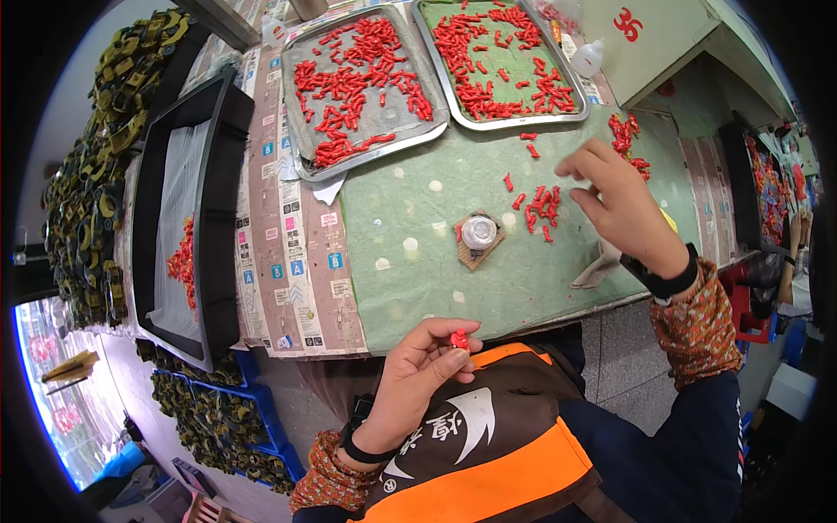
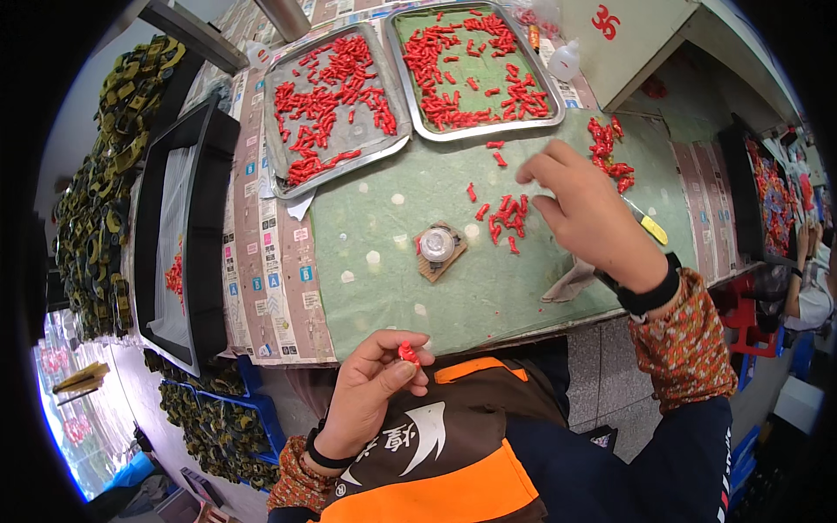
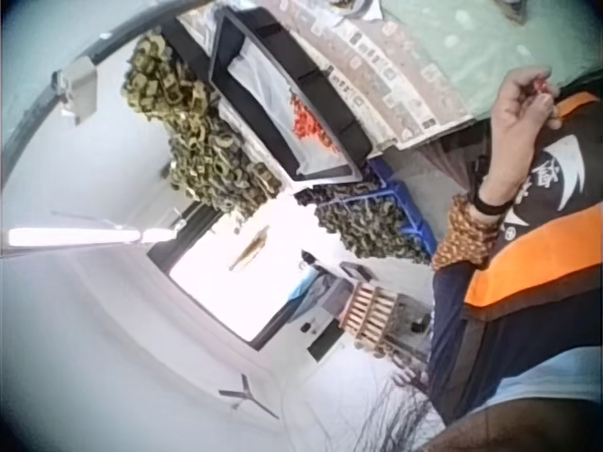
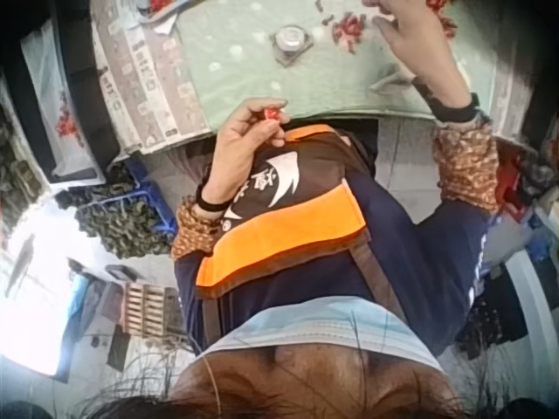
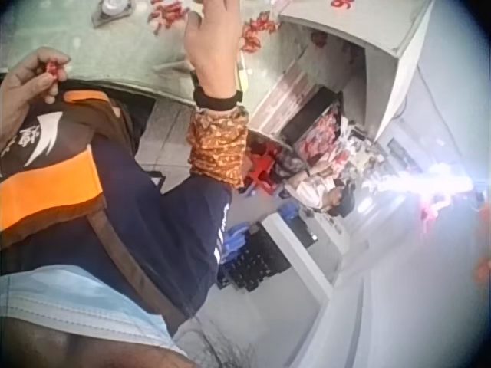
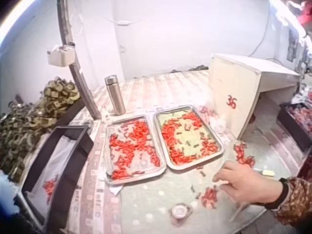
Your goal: Manually assembling small red plastic components into a larger assembly and applying glue.
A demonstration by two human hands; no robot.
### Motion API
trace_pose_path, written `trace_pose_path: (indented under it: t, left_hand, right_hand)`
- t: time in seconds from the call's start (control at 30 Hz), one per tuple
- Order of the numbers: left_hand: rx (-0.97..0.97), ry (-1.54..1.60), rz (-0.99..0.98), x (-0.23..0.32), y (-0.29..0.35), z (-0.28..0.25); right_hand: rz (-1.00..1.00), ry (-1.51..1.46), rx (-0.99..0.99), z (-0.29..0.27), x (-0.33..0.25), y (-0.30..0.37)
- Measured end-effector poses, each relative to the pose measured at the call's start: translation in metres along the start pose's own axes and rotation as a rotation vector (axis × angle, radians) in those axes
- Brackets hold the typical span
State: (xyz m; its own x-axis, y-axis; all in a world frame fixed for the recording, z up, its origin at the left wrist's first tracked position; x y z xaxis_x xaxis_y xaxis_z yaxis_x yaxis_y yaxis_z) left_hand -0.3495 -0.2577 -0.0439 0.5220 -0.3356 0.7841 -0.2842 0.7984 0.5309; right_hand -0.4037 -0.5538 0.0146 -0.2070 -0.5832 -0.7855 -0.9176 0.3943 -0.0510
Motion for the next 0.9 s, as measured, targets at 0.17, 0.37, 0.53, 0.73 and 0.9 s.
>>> trace_pose_path:
  t: [0.17,0.37,0.53,0.73,0.9]
  left_hand:
    - [0.038,-0.024,-0.008,-0.004,0.0,-0.006]
    - [0.038,0.007,-0.03,-0.008,-0.002,-0.005]
    - [0.0,-0.045,-0.023,-0.009,-0.004,0.006]
    - [0.023,-0.062,0.031,-0.007,-0.002,0.008]
    - [0.084,-0.02,0.031,-0.013,-0.003,-0.004]
  right_hand:
    - [0.042,0.067,-0.255,0.016,-0.004,0.051]
    - [0.087,0.179,-0.21,-0.004,0.03,0.062]
    - [-0.118,0.149,0.007,-0.002,0.004,0.021]
    - [-0.142,0.252,0.015,0.03,0.002,-0.009]
    - [-0.126,0.263,-0.044,0.044,0.009,-0.014]
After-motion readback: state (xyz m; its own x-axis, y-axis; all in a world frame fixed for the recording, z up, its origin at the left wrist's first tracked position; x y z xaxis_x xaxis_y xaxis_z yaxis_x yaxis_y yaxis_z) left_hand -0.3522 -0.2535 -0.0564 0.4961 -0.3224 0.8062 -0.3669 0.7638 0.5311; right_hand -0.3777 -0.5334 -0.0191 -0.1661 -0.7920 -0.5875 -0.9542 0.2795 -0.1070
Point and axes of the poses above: each hand's wrist, its own y-axis away from the middle knuckle, its own z-axis out of the palm, x = y × z, the point moved 8 cm from there along -y, towards the middle knuckle, and after that the axes turned 13 degrees about -y, right-handed, at the moved point
